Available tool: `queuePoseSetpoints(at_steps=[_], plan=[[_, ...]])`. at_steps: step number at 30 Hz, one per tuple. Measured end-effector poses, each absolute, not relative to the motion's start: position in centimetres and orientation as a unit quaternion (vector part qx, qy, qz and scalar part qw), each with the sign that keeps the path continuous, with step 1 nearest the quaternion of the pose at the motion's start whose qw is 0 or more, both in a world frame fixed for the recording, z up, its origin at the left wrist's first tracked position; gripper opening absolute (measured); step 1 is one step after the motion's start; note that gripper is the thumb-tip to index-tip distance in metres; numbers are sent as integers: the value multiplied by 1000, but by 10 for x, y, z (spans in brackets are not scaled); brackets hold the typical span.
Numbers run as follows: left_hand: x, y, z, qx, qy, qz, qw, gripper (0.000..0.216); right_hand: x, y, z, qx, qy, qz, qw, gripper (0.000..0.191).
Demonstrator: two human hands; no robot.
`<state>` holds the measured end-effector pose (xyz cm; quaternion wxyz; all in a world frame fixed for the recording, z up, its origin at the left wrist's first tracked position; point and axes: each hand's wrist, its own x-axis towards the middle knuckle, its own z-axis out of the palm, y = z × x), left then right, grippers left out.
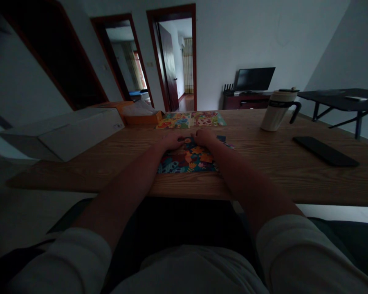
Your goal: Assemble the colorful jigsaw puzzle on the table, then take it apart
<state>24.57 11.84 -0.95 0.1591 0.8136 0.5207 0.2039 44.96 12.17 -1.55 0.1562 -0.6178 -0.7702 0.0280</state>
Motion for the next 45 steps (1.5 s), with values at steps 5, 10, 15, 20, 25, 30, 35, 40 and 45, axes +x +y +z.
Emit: queuePoseSetpoints(at_steps=[5, 10, 15, 20, 25, 30, 35, 40, 45], plan=[[253, 114, -5, 822, 542, 129, 123, 25, 452, 120, -18, -627, -757, 28, 181, 57], [255, 113, -5, 832, 529, 112, 125, 29, 453, 117, -14, -625, -755, 38, 193, 53], [256, 114, -5, 838, 513, 129, 133, 39, 453, 113, -10, -629, -743, 74, 218, 47], [254, 113, -5, 840, 501, 148, 144, 41, 457, 109, -4, -633, -745, 36, 208, 41], [254, 111, -5, 849, 497, 124, 130, 42, 463, 109, -5, -622, -758, 25, 192, 38], [255, 109, -3, 848, 504, 116, 116, 45, 463, 112, -5, -600, -767, 48, 223, 31], [255, 108, -2, 835, 516, 140, 131, 38, 472, 111, 7, -616, -748, 53, 240, 30], [254, 107, -3, 855, 467, 156, 165, 43, 494, 114, 6, -641, -719, 72, 259, 21], [255, 106, -4, 868, 455, 120, 158, 65, 503, 117, 6, -639, -718, 57, 270, 20]])
